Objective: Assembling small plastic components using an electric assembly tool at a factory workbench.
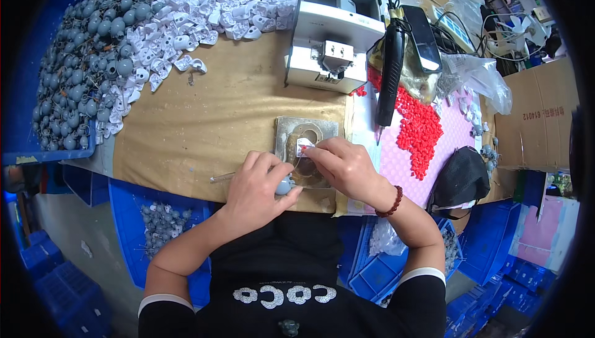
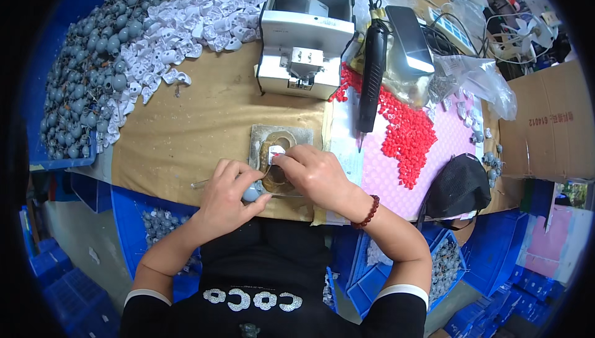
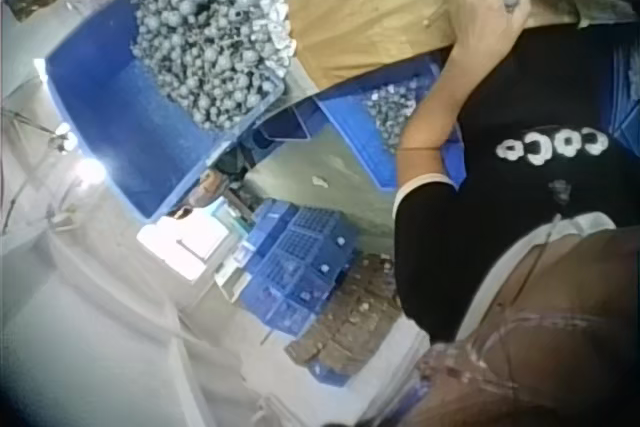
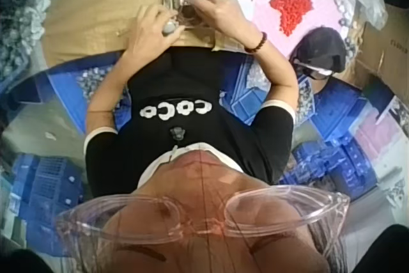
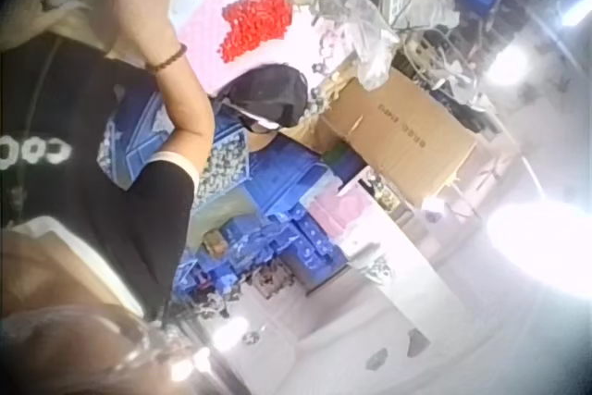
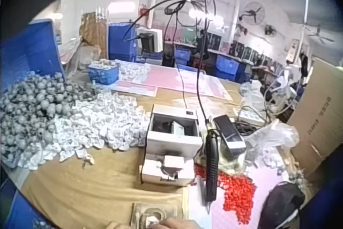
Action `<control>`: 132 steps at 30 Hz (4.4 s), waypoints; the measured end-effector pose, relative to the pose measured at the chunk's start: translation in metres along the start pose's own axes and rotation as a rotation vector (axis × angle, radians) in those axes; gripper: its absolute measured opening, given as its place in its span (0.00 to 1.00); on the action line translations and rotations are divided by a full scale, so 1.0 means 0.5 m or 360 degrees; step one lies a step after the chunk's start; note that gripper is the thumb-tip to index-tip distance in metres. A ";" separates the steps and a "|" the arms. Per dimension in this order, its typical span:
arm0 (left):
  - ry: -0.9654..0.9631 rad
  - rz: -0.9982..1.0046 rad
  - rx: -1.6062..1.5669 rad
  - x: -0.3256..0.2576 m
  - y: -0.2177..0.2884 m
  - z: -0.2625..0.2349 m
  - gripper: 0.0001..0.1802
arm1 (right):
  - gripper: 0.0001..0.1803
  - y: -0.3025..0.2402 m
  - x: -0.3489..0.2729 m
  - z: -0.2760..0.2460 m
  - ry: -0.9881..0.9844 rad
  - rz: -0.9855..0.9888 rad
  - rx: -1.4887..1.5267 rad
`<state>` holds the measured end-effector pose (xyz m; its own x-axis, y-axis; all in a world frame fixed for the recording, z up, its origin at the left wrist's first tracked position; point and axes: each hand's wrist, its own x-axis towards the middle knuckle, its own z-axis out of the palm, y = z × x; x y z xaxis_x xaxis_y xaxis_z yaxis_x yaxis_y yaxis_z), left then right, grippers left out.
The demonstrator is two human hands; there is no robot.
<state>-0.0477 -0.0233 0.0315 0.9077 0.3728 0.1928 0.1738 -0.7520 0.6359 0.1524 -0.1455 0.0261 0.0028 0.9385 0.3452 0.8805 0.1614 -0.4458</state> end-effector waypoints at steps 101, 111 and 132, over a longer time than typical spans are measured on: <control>0.0179 0.0087 0.0221 0.097 -0.016 0.062 0.20 | 0.15 0.071 0.193 -0.162 0.1429 -0.0030 0.1163; 0.0187 0.0073 0.0184 0.098 -0.018 0.066 0.19 | 0.19 0.117 0.327 -0.121 0.1185 0.0271 0.1244; 0.0190 0.0055 0.0238 0.100 -0.022 0.068 0.21 | 0.51 -0.023 0.151 -0.038 0.0993 0.0144 0.1460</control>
<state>0.0088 -0.0149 0.0085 0.8639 0.4003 0.3057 0.2060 -0.8346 0.5109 0.1515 -0.0822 0.0730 0.5143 0.6817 0.5204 0.1817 0.5064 -0.8429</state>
